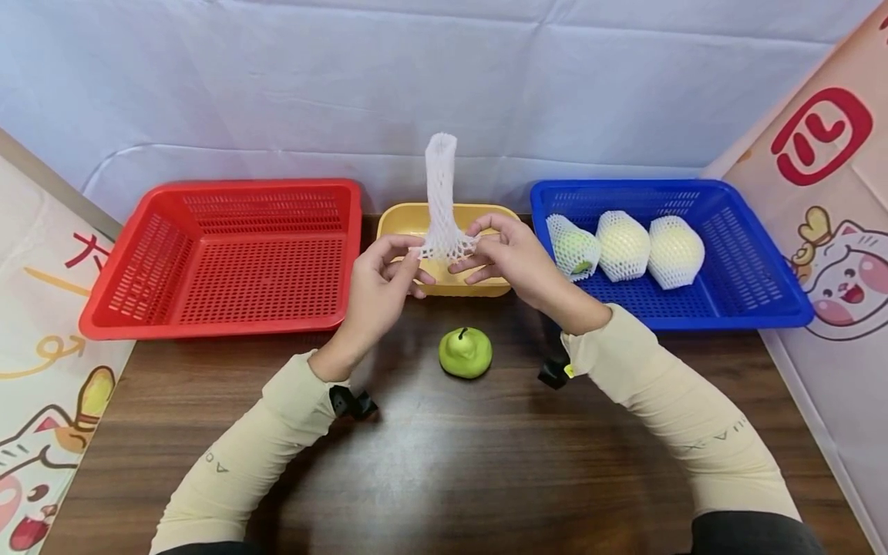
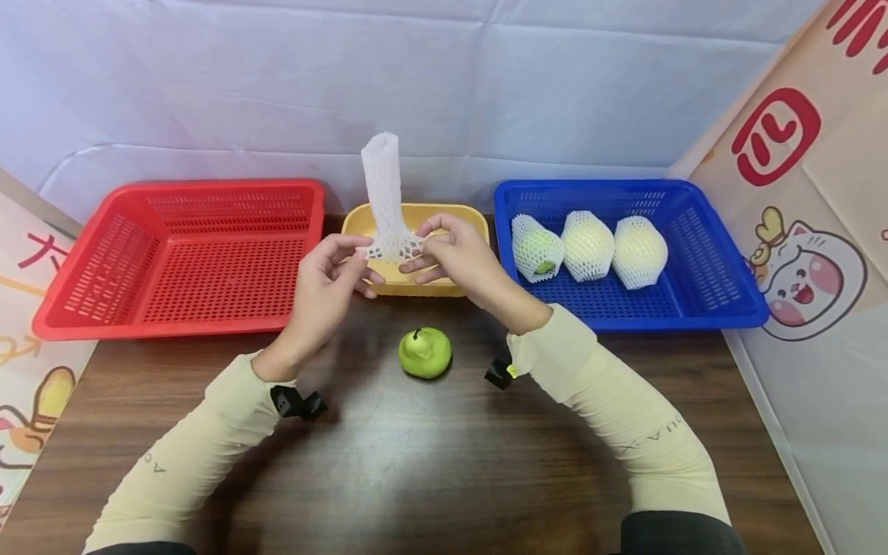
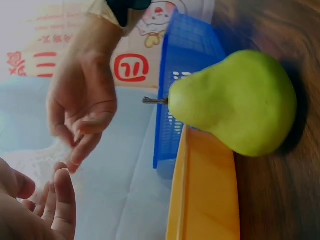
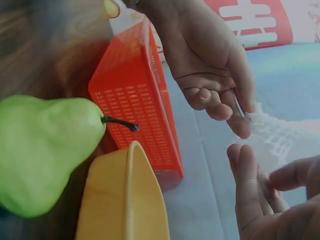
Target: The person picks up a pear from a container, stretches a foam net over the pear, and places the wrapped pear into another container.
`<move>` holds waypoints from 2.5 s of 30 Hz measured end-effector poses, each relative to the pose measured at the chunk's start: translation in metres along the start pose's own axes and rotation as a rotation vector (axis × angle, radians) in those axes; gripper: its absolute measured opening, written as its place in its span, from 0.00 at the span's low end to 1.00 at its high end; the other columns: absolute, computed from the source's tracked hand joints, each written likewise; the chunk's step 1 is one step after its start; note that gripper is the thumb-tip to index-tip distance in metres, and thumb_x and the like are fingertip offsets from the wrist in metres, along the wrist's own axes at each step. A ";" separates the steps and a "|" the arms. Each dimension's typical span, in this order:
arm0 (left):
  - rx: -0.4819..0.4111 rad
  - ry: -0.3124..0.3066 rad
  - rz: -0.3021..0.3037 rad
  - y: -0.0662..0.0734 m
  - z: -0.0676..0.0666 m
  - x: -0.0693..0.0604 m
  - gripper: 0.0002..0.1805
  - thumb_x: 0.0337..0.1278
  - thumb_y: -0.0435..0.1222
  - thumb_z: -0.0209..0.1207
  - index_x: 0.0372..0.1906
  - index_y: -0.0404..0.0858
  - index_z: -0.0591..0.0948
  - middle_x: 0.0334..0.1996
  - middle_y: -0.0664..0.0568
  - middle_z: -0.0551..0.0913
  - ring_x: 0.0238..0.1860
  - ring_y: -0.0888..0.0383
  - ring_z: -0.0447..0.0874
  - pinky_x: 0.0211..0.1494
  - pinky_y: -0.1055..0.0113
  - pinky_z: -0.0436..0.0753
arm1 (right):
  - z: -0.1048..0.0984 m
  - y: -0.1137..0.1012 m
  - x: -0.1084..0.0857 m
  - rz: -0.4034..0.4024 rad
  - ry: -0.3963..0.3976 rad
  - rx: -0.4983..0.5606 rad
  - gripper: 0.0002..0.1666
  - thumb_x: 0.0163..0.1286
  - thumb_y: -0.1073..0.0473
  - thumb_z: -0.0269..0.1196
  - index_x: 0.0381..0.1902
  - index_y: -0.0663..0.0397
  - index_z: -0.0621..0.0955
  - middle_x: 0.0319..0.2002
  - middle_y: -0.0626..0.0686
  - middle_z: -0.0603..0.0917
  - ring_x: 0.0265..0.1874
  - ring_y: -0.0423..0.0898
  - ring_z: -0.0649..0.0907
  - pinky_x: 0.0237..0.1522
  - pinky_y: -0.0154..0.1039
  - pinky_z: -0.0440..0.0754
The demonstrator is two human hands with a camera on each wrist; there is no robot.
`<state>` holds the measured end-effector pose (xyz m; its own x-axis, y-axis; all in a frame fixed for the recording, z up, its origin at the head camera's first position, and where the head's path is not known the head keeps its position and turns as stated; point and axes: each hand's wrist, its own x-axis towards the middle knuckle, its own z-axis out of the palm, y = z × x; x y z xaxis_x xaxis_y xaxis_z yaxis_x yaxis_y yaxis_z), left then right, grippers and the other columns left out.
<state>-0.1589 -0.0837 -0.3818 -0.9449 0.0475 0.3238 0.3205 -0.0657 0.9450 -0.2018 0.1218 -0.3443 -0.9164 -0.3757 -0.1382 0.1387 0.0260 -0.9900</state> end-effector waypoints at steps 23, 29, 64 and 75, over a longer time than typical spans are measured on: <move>-0.608 0.096 -0.381 0.003 0.004 0.005 0.06 0.79 0.32 0.45 0.44 0.37 0.73 0.37 0.52 0.79 0.36 0.59 0.81 0.42 0.68 0.81 | -0.009 0.015 -0.009 0.133 -0.231 0.375 0.16 0.82 0.68 0.44 0.59 0.64 0.75 0.46 0.52 0.86 0.44 0.46 0.87 0.49 0.41 0.86; -0.571 0.041 -0.395 0.004 0.005 0.004 0.06 0.79 0.30 0.44 0.48 0.37 0.72 0.37 0.53 0.79 0.36 0.61 0.80 0.36 0.70 0.80 | -0.008 0.018 -0.012 0.181 -0.362 0.337 0.18 0.84 0.60 0.47 0.55 0.63 0.80 0.50 0.58 0.85 0.48 0.51 0.86 0.54 0.46 0.85; -0.080 0.087 -0.362 -0.029 0.033 -0.035 0.13 0.78 0.32 0.48 0.43 0.24 0.77 0.29 0.51 0.79 0.28 0.64 0.77 0.31 0.73 0.77 | 0.004 0.064 -0.044 0.039 0.072 -0.151 0.14 0.82 0.59 0.51 0.41 0.64 0.78 0.30 0.48 0.79 0.30 0.39 0.78 0.32 0.30 0.78; 0.168 0.004 -0.219 -0.058 0.031 -0.046 0.11 0.77 0.32 0.52 0.42 0.26 0.78 0.20 0.52 0.78 0.21 0.65 0.72 0.27 0.72 0.73 | 0.002 0.091 -0.050 0.001 0.130 -0.473 0.08 0.78 0.66 0.52 0.43 0.63 0.79 0.19 0.49 0.74 0.14 0.43 0.72 0.17 0.35 0.72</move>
<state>-0.1315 -0.0508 -0.4499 -0.9931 0.0380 0.1106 0.1142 0.1118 0.9871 -0.1428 0.1413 -0.4270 -0.9599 -0.2573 -0.1114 -0.0186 0.4551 -0.8902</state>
